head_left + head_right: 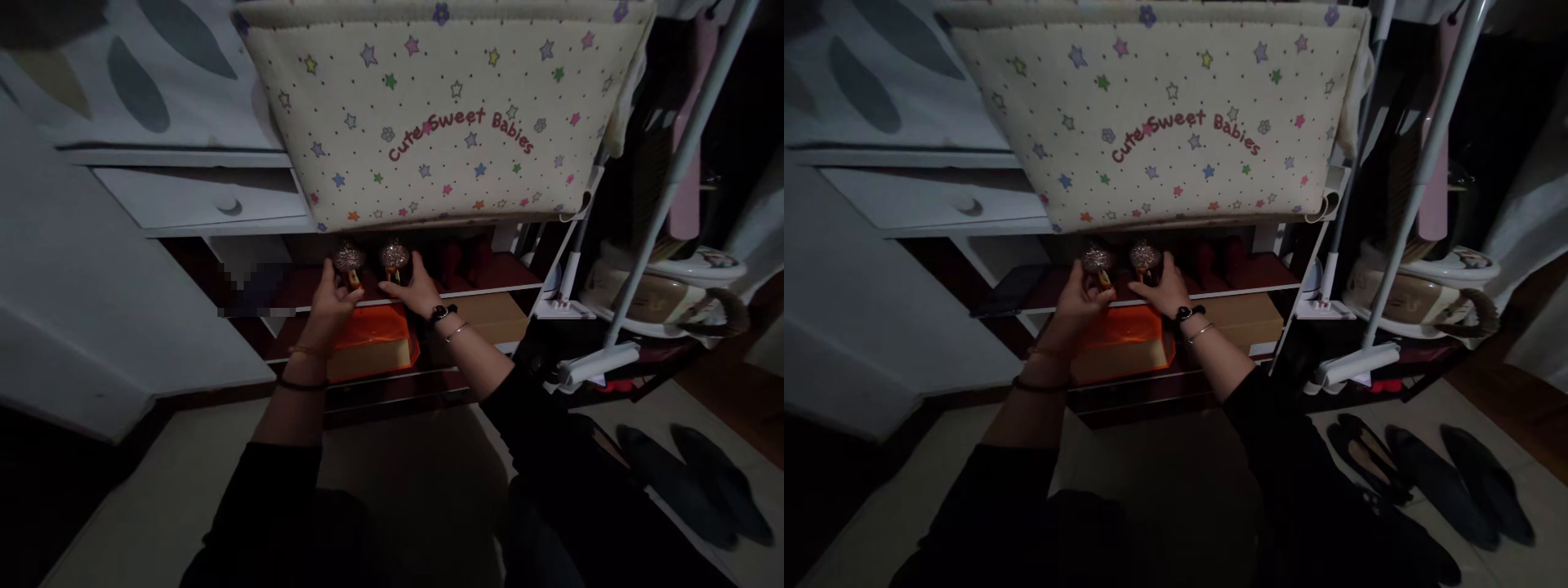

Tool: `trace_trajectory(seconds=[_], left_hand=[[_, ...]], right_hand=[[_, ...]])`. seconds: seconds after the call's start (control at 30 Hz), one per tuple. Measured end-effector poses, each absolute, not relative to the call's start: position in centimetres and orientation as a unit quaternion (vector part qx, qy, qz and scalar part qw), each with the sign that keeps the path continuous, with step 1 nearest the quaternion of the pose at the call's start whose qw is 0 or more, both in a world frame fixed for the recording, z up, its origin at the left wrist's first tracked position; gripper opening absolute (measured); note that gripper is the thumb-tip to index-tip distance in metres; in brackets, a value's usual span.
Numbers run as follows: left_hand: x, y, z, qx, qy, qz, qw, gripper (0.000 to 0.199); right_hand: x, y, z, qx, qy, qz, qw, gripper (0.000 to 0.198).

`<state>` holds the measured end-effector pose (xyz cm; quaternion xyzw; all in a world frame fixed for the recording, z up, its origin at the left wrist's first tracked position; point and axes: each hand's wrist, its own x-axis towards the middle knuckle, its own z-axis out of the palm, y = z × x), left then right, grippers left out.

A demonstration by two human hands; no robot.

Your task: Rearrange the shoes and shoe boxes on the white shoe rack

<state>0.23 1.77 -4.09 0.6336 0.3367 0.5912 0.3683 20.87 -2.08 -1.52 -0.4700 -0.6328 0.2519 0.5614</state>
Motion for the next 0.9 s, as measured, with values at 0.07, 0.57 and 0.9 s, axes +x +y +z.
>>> trace_trajectory(seconds=[0.07, 0.57, 0.9], left_hand=[[-0.1, 0.1, -4.4, 0.610, 0.370, 0.588, 0.382, 0.124], [7.3, -15.3, -4.8, 0.567, 0.251, 0.560, 0.549, 0.073], [7.2, -17.8, -3.9, 0.559, 0.001, 0.460, 0.690, 0.121]], right_hand=[[21.5, -4.0, -2.2, -0.439, -0.618, 0.292, 0.583, 0.114], [28.1, -16.8, -6.9, -0.320, -0.381, 0.516, 0.697, 0.051], [26.7, -20.9, -3.0, -0.135, -0.485, 0.598, 0.624, 0.123]])
